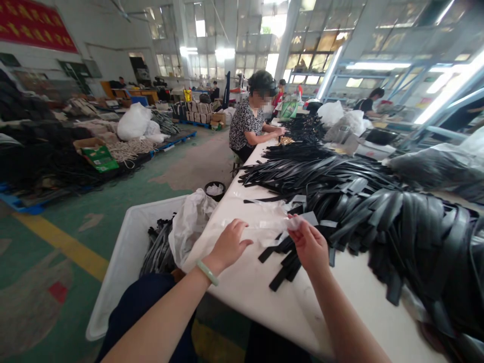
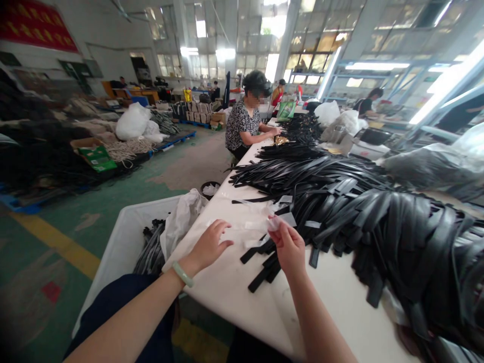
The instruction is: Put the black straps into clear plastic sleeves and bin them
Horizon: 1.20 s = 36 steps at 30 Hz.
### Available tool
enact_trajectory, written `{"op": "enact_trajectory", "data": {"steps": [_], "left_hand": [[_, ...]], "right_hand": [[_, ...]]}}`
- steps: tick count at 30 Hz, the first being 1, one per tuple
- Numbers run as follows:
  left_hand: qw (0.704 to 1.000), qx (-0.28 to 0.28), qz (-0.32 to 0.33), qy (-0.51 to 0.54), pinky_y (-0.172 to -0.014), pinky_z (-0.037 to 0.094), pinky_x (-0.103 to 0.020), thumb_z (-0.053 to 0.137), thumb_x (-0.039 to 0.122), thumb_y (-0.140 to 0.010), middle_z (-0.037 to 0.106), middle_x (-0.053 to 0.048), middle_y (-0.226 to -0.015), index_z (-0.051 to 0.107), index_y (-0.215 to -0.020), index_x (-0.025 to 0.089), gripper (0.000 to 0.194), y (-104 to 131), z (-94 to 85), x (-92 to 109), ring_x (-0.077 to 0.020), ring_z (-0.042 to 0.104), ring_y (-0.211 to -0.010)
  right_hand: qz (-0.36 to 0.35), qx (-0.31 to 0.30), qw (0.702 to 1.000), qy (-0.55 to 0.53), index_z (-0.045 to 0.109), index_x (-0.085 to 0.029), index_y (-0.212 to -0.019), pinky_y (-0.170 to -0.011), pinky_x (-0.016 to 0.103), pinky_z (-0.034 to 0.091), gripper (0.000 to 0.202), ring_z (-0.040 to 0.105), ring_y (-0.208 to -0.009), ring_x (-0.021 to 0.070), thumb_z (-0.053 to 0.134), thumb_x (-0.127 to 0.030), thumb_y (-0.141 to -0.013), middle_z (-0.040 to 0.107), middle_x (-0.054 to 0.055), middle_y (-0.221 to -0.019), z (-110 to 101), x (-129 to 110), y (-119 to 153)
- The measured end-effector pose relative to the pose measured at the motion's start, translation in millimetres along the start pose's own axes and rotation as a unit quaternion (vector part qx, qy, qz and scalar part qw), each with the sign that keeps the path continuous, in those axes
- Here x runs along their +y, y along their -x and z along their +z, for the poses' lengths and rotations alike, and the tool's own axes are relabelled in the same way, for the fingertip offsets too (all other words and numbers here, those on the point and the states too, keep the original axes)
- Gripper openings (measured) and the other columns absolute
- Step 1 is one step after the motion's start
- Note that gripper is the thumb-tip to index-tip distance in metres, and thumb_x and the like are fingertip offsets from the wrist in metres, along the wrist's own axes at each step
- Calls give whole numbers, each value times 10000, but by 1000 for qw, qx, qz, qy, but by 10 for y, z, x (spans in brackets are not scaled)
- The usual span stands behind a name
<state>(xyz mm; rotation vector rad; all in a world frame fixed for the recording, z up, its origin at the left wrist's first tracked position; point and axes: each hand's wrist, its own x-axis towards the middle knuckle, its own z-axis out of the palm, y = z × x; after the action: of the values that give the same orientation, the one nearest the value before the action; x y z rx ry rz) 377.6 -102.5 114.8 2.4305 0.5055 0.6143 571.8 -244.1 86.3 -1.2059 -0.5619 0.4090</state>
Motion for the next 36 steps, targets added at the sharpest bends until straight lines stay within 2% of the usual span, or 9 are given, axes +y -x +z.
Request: {"op": "enact_trajectory", "data": {"steps": [5,11,15,17,20,24,28,32,36], "left_hand": [[970,-7,38,241,-926,451,-304,694,286,-794,630,-69,-1092,682,-1023,176,254,-82,112,320,-184,576,-1023],[911,14,-136,390,-652,425,-242,708,240,-712,610,-12,-697,650,-674,128,132,-119,206,283,-126,540,-667],[915,21,-167,367,-580,358,-224,672,241,-711,534,23,-585,623,-646,125,141,-141,195,174,-99,453,-579],[927,33,-164,335,-581,352,-225,629,186,-717,537,19,-568,618,-616,126,118,-145,180,143,-104,461,-580],[946,39,-134,294,-625,378,-232,543,83,-713,580,-2,-598,624,-587,130,158,-135,157,138,-120,515,-626],[957,47,-90,270,-667,401,-237,528,51,-721,604,-14,-655,640,-607,134,179,-95,120,168,-127,547,-673],[953,33,-89,286,-647,405,-242,613,129,-740,592,-15,-662,636,-609,132,133,-56,74,173,-132,541,-666],[954,17,-91,286,-655,406,-252,637,157,-749,601,-23,-684,649,-627,130,126,-29,40,157,-140,546,-676],[957,1,-80,280,-689,414,-255,650,183,-758,621,-30,-700,658,-634,135,133,-10,43,148,-150,564,-709]], "right_hand": [[-18,-169,966,198,662,-164,-636,-540,235,429,351,566,-562,140,599,-427,-860,618,14,-590,212,-74,395],[-66,-202,925,315,698,-170,-709,-492,227,370,350,529,-515,129,553,-441,-876,604,3,-567,314,12,437],[-24,-21,932,361,702,-169,-935,-612,285,464,397,638,-636,198,548,-524,-848,701,69,-742,-17,-5,103],[-11,80,893,444,692,-170,-879,-659,323,453,432,636,-678,230,525,-566,-837,685,88,-719,-206,-16,-78],[32,106,853,509,632,-188,-630,-680,354,421,416,618,-770,285,638,-595,-718,647,108,-676,-381,24,-255],[82,96,879,460,480,-209,-435,-547,292,373,413,581,-632,225,768,-463,-587,536,40,-511,-440,112,-322],[84,93,942,311,464,-209,-465,-385,242,275,409,378,-377,101,703,-471,-668,359,-57,-376,-492,-21,-357],[58,62,989,124,511,-197,-620,-307,176,262,415,283,-342,44,609,-578,-751,436,-66,-472,-417,-283,-331],[35,25,999,4,548,-199,-748,-339,141,358,373,396,-378,32,714,-530,-706,573,-43,-592,-42,-309,-106]]}}
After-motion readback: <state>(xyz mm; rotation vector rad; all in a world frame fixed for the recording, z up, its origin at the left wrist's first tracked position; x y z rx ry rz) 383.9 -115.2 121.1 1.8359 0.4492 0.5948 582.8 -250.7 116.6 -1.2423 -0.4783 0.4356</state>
